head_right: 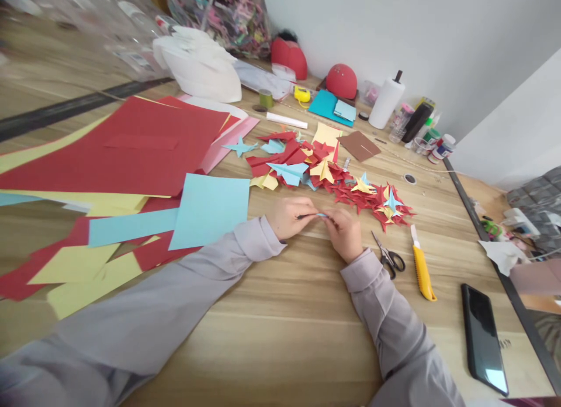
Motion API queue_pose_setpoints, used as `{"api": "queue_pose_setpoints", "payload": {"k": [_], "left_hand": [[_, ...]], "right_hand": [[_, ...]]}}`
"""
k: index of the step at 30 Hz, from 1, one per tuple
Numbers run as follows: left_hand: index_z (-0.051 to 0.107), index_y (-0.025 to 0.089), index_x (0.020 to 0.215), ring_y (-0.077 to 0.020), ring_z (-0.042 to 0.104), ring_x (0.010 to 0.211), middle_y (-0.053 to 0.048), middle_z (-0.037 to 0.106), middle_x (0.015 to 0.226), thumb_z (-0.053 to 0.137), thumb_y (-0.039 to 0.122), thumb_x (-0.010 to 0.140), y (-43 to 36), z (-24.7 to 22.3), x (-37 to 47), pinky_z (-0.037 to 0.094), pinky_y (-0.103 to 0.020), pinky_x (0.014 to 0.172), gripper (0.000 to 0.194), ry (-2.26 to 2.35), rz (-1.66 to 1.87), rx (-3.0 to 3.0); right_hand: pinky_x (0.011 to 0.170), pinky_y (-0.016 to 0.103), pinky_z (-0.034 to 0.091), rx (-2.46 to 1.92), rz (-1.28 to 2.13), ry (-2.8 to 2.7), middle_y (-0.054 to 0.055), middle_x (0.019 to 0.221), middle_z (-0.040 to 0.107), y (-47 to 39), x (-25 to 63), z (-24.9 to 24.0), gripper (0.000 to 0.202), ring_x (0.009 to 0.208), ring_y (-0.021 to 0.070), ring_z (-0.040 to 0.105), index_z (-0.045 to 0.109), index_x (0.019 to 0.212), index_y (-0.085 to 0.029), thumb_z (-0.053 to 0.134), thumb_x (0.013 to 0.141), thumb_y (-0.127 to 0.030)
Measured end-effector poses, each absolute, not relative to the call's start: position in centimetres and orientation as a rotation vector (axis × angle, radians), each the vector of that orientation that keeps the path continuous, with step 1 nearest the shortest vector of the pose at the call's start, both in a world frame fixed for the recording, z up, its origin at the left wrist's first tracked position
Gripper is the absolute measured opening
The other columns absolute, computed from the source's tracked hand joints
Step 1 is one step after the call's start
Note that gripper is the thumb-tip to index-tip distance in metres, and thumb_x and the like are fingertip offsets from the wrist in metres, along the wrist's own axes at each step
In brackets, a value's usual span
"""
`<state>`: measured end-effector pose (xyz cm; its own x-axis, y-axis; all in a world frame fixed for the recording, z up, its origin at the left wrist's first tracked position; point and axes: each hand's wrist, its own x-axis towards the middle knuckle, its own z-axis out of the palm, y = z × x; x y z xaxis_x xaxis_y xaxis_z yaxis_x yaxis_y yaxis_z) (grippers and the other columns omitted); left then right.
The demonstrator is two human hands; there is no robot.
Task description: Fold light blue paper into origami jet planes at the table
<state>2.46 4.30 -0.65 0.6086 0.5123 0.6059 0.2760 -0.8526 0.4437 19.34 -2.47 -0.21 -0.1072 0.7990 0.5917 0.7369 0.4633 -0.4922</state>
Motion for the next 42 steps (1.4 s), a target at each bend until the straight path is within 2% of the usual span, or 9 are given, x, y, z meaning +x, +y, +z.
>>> {"api": "queue_pose_setpoints", "payload": {"k": [5,13,18,24,31,42], "left_hand": [[0.070,0.016,0.082,-0.0146,0.060,0.071,-0.005,0.065,0.078,0.045,0.026,0.088,4.31,-0.90,2.45,0.044,-0.025,0.064,0.027,0.653,1.032,2.628],[0.070,0.017,0.081,-0.0153,0.059,0.071,-0.006,0.065,0.077,0.041,0.029,0.090,4.49,-0.92,2.41,0.043,-0.026,0.063,0.032,0.672,0.966,2.732],[0.069,0.017,0.080,-0.0157,0.059,0.071,-0.007,0.065,0.077,0.040,0.032,0.091,4.57,-1.00,2.43,0.042,-0.027,0.063,0.035,0.656,0.978,2.752],[0.069,0.016,0.080,-0.0160,0.058,0.068,-0.006,0.065,0.075,0.042,0.030,0.091,4.63,-1.37,2.38,0.040,-0.029,0.062,0.032,0.678,1.091,2.811],[0.068,0.016,0.080,-0.0158,0.057,0.069,-0.006,0.065,0.076,0.042,0.025,0.090,4.59,-1.39,2.29,0.038,-0.030,0.063,0.029,0.650,1.093,2.898],[0.068,0.017,0.081,-0.0155,0.057,0.068,-0.005,0.065,0.077,0.040,0.027,0.091,4.41,-1.34,2.30,0.037,-0.030,0.062,0.031,0.680,1.015,2.914]], "right_hand": [[0.069,0.026,0.049,-1.373,-0.182,-2.044,0.007,0.088,0.070,-2.74,19.46,-0.29,0.019,0.081,0.0164,0.063,0.066,0.096,-0.018,0.049,0.090,-0.023],[0.064,0.026,0.042,-1.447,-0.527,-2.262,0.007,0.085,0.068,-2.82,19.66,0.11,0.019,0.071,0.0156,0.060,0.064,0.096,-0.017,0.046,0.091,-0.019],[0.065,0.027,0.041,-1.483,-0.470,-2.280,0.008,0.085,0.068,-2.72,19.79,0.12,0.022,0.073,0.0164,0.060,0.065,0.095,-0.017,0.043,0.092,-0.018],[0.068,0.026,0.045,-1.472,-0.294,-2.172,0.008,0.087,0.069,-2.54,19.92,-0.30,0.022,0.077,0.0171,0.062,0.066,0.093,-0.019,0.045,0.092,-0.027],[0.067,0.025,0.044,-1.464,-0.334,-2.145,0.007,0.084,0.070,-2.54,19.82,-0.47,0.021,0.076,0.0171,0.062,0.066,0.090,-0.018,0.047,0.091,-0.026],[0.064,0.026,0.042,-1.517,-0.368,-2.189,0.008,0.079,0.066,-2.45,19.63,-0.56,0.022,0.072,0.0172,0.058,0.064,0.087,-0.018,0.043,0.091,-0.021]]}}
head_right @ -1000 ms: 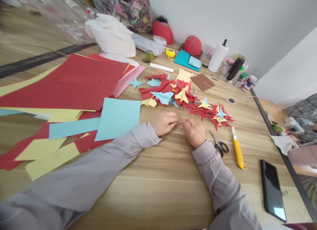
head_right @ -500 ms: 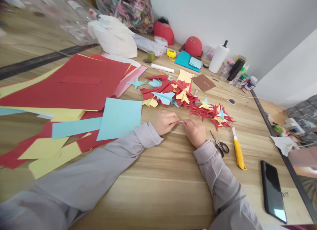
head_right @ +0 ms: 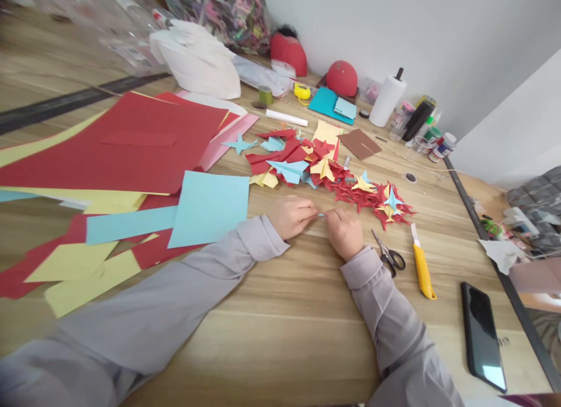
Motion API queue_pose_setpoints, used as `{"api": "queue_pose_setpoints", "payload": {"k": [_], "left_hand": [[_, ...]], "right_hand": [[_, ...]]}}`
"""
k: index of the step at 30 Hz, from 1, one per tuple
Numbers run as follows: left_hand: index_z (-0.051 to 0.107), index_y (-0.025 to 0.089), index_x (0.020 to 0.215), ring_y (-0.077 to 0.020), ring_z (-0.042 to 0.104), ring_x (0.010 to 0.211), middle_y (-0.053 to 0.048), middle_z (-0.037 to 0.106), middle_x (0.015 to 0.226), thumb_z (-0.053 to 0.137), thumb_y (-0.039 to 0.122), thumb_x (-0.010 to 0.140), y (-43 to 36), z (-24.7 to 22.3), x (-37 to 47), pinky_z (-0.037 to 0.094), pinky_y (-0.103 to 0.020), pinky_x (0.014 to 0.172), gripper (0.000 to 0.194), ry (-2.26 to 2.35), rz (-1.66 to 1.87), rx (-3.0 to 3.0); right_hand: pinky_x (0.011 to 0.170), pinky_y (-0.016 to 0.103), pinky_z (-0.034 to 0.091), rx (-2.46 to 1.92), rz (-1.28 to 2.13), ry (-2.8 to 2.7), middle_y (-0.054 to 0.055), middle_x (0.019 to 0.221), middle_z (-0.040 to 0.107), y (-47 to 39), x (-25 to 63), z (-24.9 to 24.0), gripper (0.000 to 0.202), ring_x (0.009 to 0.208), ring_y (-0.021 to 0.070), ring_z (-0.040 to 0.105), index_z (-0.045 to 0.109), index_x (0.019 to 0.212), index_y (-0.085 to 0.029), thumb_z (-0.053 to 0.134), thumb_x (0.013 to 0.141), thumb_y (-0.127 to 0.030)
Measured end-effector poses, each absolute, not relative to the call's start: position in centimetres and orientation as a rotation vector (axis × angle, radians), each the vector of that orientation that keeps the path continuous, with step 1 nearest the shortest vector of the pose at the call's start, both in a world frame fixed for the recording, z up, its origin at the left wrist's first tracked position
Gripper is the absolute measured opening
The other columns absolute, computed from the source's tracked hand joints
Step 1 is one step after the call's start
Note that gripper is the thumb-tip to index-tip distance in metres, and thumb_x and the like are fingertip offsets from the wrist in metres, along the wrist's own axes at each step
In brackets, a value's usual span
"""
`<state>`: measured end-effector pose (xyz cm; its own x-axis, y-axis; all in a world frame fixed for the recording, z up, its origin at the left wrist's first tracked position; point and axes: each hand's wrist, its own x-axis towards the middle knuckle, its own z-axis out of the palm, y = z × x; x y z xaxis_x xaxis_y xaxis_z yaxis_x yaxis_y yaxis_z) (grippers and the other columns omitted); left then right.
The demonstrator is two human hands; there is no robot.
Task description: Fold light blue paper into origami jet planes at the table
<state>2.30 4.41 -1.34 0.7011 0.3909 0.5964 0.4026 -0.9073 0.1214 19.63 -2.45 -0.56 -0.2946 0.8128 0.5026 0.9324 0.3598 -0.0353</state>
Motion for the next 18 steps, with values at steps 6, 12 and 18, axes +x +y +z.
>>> {"api": "queue_pose_setpoints", "payload": {"k": [6,12,18], "left_hand": [[0.068,0.017,0.081,-0.0154,0.058,0.069,-0.006,0.065,0.077,0.040,0.027,0.091,4.55,-1.44,2.35,0.038,-0.030,0.062,0.032,-0.680,-1.031,-2.896],[0.068,0.016,0.078,-0.0160,0.058,0.069,-0.006,0.065,0.075,0.040,0.029,0.091,4.73,-1.45,2.28,0.039,-0.030,0.062,0.034,-0.703,-1.132,-2.875],[0.068,0.016,0.077,-0.0155,0.058,0.068,-0.006,0.064,0.074,0.040,0.027,0.091,4.72,-1.43,2.31,0.039,-0.029,0.063,0.033,-0.684,-1.074,-2.900]], "right_hand": [[0.065,0.026,0.044,-1.503,-0.306,-2.177,0.007,0.079,0.067,-2.28,19.75,-0.48,0.022,0.071,0.0167,0.059,0.064,0.086,-0.018,0.043,0.091,-0.018],[0.064,0.026,0.047,-1.461,-0.257,-2.069,0.007,0.077,0.069,-2.07,20.02,-0.62,0.017,0.070,0.0171,0.062,0.065,0.086,-0.017,0.050,0.088,-0.024],[0.068,0.028,0.047,-1.474,-0.210,-2.105,0.008,0.082,0.069,-2.27,19.93,-0.48,0.018,0.075,0.0182,0.063,0.066,0.087,-0.018,0.048,0.089,-0.024]]}}
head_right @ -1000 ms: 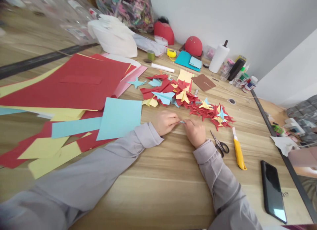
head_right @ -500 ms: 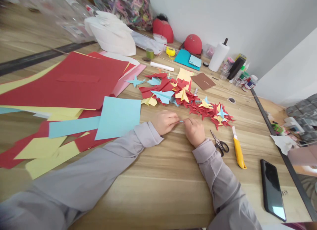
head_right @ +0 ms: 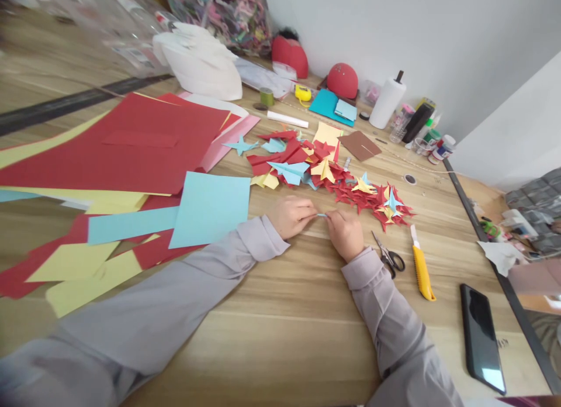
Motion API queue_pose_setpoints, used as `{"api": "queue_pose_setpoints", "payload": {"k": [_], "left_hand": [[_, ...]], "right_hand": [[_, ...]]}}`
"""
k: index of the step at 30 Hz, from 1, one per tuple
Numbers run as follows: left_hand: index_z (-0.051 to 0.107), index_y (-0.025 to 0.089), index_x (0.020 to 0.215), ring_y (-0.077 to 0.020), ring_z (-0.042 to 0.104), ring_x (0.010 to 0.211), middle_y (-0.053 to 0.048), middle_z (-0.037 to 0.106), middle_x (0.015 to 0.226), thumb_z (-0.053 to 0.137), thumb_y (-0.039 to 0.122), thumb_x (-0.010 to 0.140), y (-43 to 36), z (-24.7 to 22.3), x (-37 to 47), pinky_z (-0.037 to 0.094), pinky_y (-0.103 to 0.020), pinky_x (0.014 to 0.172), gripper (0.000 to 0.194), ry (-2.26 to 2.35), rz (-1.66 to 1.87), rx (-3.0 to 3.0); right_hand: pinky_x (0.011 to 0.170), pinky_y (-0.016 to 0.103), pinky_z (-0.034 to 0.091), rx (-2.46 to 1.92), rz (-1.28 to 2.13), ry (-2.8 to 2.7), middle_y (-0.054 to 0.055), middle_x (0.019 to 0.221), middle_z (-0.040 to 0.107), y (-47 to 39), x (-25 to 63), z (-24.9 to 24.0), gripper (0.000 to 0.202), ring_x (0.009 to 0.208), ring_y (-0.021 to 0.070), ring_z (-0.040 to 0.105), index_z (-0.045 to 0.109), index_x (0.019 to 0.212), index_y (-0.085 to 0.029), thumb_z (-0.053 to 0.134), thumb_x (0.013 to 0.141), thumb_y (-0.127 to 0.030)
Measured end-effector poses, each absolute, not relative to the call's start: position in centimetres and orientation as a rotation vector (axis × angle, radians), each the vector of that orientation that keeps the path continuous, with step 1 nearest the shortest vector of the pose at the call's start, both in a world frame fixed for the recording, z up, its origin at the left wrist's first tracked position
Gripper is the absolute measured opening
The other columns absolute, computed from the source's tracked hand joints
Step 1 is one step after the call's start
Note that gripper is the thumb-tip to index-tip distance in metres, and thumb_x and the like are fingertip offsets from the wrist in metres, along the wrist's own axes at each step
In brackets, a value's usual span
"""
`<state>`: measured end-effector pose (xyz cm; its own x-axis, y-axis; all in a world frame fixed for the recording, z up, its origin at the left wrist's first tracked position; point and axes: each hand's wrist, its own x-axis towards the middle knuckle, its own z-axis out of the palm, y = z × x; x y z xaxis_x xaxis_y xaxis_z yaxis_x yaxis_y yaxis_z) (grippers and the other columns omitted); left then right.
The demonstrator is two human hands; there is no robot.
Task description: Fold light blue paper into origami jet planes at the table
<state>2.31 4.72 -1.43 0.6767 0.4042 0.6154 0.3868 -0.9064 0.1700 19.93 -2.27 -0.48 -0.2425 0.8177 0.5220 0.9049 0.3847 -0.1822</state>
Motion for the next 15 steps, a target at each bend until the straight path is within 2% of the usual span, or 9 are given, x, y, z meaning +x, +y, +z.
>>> {"api": "queue_pose_setpoints", "payload": {"k": [10,15], "left_hand": [[0.068,0.016,0.079,-0.0162,0.058,0.069,-0.005,0.065,0.075,0.042,0.027,0.091,4.68,-1.50,2.40,0.038,-0.030,0.062,0.031,0.681,1.046,2.878],[0.068,0.016,0.079,-0.0158,0.058,0.069,-0.005,0.065,0.075,0.042,0.028,0.090,4.78,-1.58,2.37,0.039,-0.029,0.063,0.030,0.684,1.104,2.837]], "right_hand": [[0.062,0.026,0.045,-1.487,-0.264,-2.133,0.008,0.075,0.067,-2.20,19.82,-0.28,0.024,0.069,0.0175,0.061,0.065,0.080,-0.017,0.044,0.090,-0.020],[0.063,0.027,0.048,-1.452,-0.164,-2.025,0.008,0.077,0.069,-2.03,20.00,-0.56,0.016,0.069,0.0176,0.062,0.065,0.083,-0.017,0.050,0.087,-0.021]]}}
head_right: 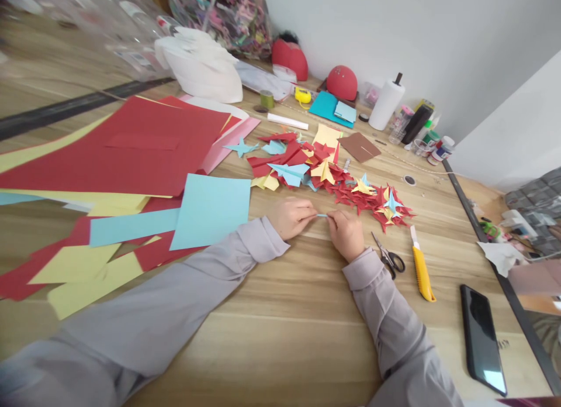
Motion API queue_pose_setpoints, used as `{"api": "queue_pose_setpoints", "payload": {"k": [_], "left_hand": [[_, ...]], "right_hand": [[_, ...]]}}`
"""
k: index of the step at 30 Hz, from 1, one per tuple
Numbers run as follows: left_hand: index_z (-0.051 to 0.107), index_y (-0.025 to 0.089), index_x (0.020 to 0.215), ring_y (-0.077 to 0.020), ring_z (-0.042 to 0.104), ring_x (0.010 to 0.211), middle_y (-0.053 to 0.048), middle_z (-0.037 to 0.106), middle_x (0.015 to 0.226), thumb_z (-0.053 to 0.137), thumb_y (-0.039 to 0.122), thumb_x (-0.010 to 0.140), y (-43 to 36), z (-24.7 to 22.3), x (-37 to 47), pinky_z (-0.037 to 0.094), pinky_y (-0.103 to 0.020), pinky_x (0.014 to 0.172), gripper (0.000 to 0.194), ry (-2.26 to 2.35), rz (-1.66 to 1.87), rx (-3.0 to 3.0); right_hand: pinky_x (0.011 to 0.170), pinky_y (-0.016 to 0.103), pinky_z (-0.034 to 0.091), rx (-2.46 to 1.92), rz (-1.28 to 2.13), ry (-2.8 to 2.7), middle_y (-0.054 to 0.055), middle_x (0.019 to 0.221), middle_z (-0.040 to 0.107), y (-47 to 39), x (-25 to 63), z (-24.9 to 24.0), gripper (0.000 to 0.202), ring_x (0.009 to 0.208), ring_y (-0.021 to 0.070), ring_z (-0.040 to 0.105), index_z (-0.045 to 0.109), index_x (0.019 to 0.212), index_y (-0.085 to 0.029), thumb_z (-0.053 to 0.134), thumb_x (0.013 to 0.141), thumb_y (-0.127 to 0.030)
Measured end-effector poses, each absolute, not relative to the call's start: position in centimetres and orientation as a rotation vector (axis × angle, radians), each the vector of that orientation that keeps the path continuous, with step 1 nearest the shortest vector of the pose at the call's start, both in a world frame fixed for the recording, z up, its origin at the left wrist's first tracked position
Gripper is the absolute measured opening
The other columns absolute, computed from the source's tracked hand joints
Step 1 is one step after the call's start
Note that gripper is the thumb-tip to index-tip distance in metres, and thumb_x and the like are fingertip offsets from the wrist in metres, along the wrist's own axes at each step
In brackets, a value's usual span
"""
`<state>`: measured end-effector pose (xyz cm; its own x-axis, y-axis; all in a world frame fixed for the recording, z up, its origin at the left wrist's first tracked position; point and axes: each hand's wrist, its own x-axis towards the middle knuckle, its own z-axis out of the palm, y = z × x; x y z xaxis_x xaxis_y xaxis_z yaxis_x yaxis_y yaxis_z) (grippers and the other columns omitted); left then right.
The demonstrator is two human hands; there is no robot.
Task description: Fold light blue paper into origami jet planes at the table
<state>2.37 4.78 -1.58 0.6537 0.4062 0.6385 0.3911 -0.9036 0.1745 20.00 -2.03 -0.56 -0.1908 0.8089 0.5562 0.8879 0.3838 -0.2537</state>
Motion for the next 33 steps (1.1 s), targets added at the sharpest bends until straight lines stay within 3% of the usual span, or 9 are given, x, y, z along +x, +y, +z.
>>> {"api": "queue_pose_setpoints", "payload": {"k": [5,21,26,33], "left_hand": [[0.068,0.016,0.077,-0.0153,0.058,0.067,-0.005,0.065,0.073,0.042,0.030,0.091,4.89,-1.66,2.35,0.040,-0.029,0.062,0.033,0.678,1.143,2.809],[0.068,0.017,0.077,-0.0157,0.058,0.068,-0.005,0.065,0.073,0.042,0.029,0.091,4.94,-1.67,2.38,0.039,-0.029,0.061,0.032,0.673,1.105,2.845],[0.068,0.016,0.077,-0.0159,0.058,0.067,-0.005,0.065,0.073,0.042,0.027,0.090,4.77,-1.51,2.37,0.039,-0.029,0.061,0.031,0.672,1.087,2.881],[0.069,0.017,0.084,-0.0163,0.062,0.072,-0.005,0.068,0.080,0.045,0.029,0.089,4.70,-1.48,2.35,0.043,-0.029,0.065,0.027,0.610,1.161,2.804]], "right_hand": [[0.063,0.028,0.049,-1.416,-0.145,-1.991,0.008,0.078,0.069,-1.99,20.02,-0.82,0.012,0.070,0.0182,0.063,0.065,0.088,-0.015,0.056,0.083,-0.022],[0.067,0.028,0.050,-1.387,-0.103,-2.043,0.007,0.078,0.068,-2.09,19.98,-0.58,0.016,0.073,0.0176,0.063,0.065,0.084,-0.018,0.049,0.088,-0.018],[0.071,0.030,0.051,-1.391,-0.122,-2.076,0.009,0.085,0.069,-2.21,19.74,-0.52,0.017,0.079,0.0192,0.063,0.064,0.098,-0.017,0.052,0.087,-0.023],[0.068,0.027,0.051,-1.335,-0.134,-2.093,0.007,0.081,0.070,-2.37,19.85,-0.50,0.021,0.076,0.0169,0.064,0.067,0.090,-0.020,0.046,0.090,-0.020]]}}
